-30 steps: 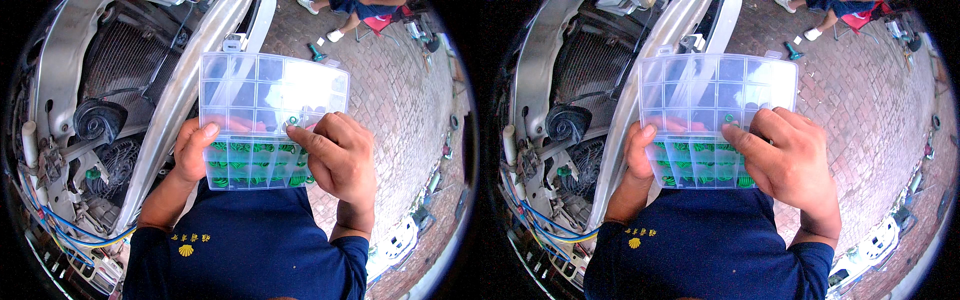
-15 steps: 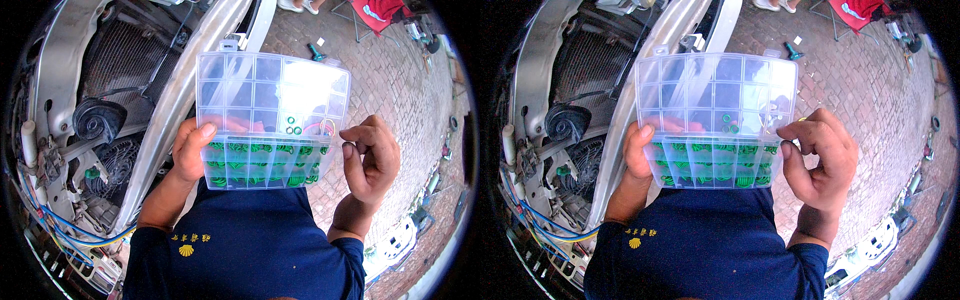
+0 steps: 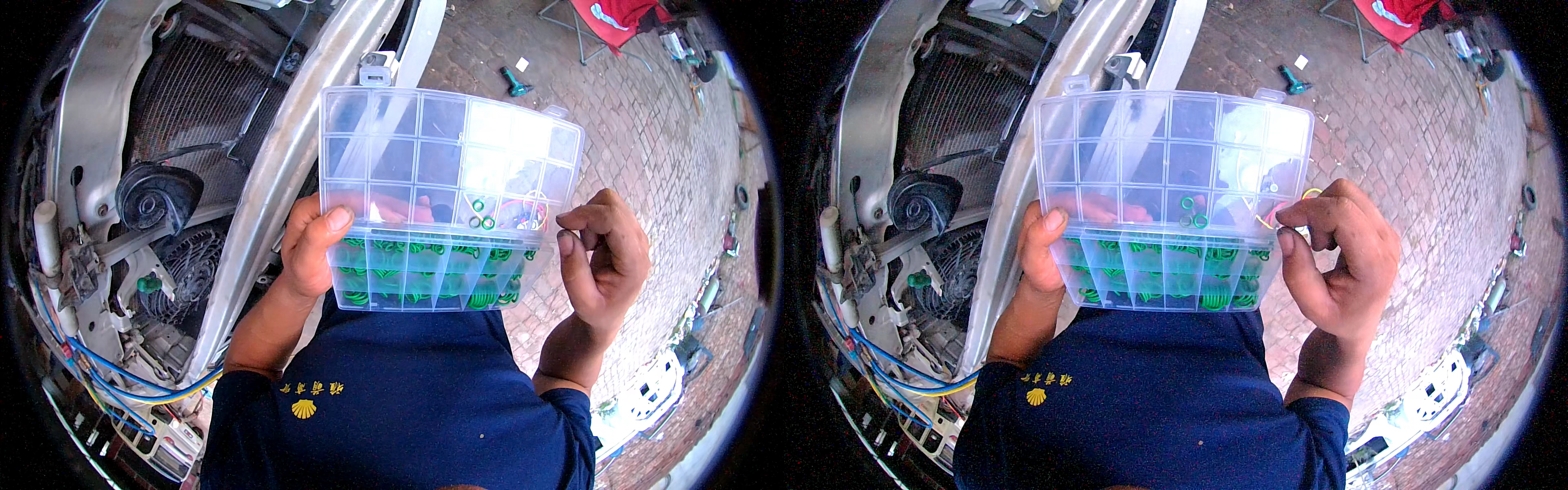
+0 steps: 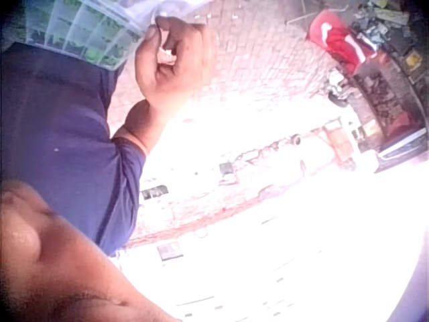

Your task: The person uses a tool to manipulate components inside a car's engine bay near the radiator, then receives a plastic organizer box and picks out small green o-rings.

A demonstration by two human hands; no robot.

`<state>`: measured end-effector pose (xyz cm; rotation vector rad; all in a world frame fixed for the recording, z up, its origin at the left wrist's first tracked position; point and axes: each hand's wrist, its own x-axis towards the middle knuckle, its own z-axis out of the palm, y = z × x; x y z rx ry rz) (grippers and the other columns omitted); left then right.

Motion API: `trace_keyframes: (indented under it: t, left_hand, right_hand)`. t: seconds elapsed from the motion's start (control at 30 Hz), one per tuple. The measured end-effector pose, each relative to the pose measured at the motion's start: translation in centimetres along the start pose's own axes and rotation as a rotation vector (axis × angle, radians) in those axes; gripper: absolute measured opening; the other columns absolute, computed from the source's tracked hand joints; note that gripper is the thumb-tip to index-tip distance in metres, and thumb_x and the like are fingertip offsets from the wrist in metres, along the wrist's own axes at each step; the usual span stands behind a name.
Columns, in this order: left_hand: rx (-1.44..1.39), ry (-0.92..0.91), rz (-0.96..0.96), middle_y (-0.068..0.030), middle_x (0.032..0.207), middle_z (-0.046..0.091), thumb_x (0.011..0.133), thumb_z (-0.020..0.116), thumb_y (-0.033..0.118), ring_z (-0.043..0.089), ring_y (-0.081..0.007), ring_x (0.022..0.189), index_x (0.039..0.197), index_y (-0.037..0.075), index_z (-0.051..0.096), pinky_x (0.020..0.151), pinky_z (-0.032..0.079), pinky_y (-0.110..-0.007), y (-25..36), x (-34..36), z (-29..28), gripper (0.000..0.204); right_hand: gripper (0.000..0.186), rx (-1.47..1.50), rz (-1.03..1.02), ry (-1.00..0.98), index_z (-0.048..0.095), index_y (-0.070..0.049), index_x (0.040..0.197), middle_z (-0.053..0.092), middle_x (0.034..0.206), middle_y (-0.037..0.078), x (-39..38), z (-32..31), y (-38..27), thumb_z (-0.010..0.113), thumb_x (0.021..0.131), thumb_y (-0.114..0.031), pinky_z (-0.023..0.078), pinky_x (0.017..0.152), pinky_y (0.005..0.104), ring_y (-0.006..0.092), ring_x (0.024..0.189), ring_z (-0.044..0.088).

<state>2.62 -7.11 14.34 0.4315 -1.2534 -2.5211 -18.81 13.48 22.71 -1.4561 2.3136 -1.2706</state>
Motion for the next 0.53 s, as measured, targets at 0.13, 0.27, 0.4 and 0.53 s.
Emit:
trace_keyframes:
  t: [0.13, 0.27, 0.4, 0.53]
  left_hand:
    - [-0.002, 0.004, -0.020, -0.0370, 0.111, 0.067, 0.095, 0.049, 0.035, 0.070, -0.0456, 0.102, 0.104, -0.011, 0.069, 0.093, 0.056, -0.056, 0.3, 0.1, 0.4, 0.051]
    - [-0.016, -0.012, -0.041, -0.0370, 0.111, 0.067, 0.094, 0.050, 0.036, 0.070, -0.0459, 0.102, 0.104, -0.011, 0.070, 0.093, 0.056, -0.056, 0.1, -0.1, 0.1, 0.052]
    - [-0.009, -0.041, -0.039, -0.0347, 0.113, 0.068, 0.095, 0.047, 0.034, 0.068, -0.0438, 0.108, 0.108, -0.013, 0.068, 0.100, 0.052, -0.053, -0.1, -0.3, -0.4, 0.053]
    - [0.034, 0.011, -0.049, -0.0359, 0.112, 0.068, 0.093, 0.052, 0.039, 0.069, -0.0454, 0.105, 0.105, -0.009, 0.070, 0.097, 0.053, -0.057, 0.2, -0.2, 0.1, 0.053]
  right_hand:
    - [0.016, 0.030, 0.013, -0.019, 0.068, -0.001, 0.082, 0.058, 0.070, 0.004, -0.1, -0.2, 0.1, 0.070, 0.066, 0.002, 0.033, 0.051, 0.0271, 0.0128, 0.055, 0.045]
    - [0.018, 0.052, 0.013, -0.028, 0.069, -0.001, 0.083, 0.058, 0.070, 0.004, -0.4, 0.0, 0.0, 0.070, 0.066, 0.004, 0.034, 0.051, 0.0271, 0.0128, 0.056, 0.045]
    - [0.019, 0.035, 0.026, -0.055, 0.070, -0.001, 0.084, 0.059, 0.070, 0.004, -0.5, 0.0, 0.1, 0.071, 0.066, 0.004, 0.036, 0.052, 0.0275, 0.0125, 0.056, 0.047]
    - [0.019, 0.026, 0.041, -0.096, 0.071, -0.003, 0.085, 0.059, 0.072, 0.003, -0.5, 0.0, -0.1, 0.072, 0.067, 0.003, 0.037, 0.052, 0.0270, 0.0129, 0.057, 0.049]
